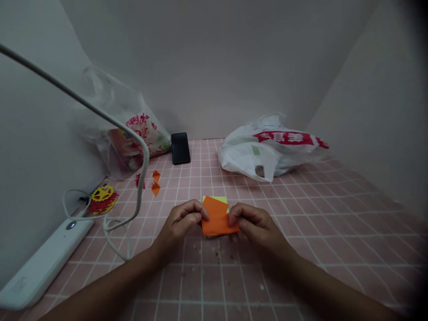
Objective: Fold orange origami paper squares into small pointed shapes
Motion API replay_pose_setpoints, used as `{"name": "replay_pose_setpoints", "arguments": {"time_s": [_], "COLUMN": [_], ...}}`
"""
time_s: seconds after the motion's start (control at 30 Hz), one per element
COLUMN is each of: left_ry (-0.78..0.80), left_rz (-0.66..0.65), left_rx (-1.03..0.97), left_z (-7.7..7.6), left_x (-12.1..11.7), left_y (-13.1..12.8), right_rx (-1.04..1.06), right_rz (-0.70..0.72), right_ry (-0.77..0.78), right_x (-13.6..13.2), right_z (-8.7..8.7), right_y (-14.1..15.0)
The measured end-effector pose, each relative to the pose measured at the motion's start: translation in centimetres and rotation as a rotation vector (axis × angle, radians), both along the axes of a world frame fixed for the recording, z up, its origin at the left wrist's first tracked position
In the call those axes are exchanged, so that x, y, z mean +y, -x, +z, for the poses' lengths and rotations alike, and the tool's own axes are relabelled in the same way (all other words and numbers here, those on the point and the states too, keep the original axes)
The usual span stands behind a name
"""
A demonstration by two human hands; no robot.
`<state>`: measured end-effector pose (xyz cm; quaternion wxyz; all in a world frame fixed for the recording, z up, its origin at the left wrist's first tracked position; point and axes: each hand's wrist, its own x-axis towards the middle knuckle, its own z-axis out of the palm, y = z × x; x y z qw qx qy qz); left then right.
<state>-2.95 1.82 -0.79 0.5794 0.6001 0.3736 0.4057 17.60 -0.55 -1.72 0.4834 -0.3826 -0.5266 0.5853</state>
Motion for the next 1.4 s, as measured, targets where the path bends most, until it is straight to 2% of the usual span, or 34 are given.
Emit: {"name": "replay_pose_setpoints", "arguments": {"time_s": [0.1, 0.2, 0.3, 0.4, 0.7, 1.3, 1.4], "left_ry": [0.128, 0.225, 0.264, 0.267, 0.218, 0.218, 0.26], "left_rz": [-0.006, -0.102, -0.137, -0.129, -0.129, -0.129, -0.137], "left_rx": [0.063, 0.135, 0.191, 0.205, 0.235, 0.223, 0.222], "left_z": [0.2, 0.4, 0.4, 0.4, 0.1, 0.4, 0.5], "left_x": [-0.1, -0.2, -0.3, -0.3, -0.2, -0.3, -0.5], "left_y": [-0.5, -1.0, -1.2, -1.1, -1.1, -1.1, -1.2], "right_rx": [-0.103, -0.154, -0.129, -0.098, -0.037, -0.074, -0.089], "right_rz": [0.041, 0.09, 0.112, 0.126, 0.138, 0.12, 0.13], "right_ry": [-0.07, -0.027, 0.04, 0.111, 0.194, 0.159, 0.141], "right_x": [-0.2, -0.5, -0.6, -0.6, -0.5, -0.4, -0.2], "right_z": [0.4, 0.9, 1.0, 0.7, 0.6, 0.9, 0.7], "right_y": [0.1, 0.3, 0.4, 0.4, 0.5, 0.7, 0.7]}}
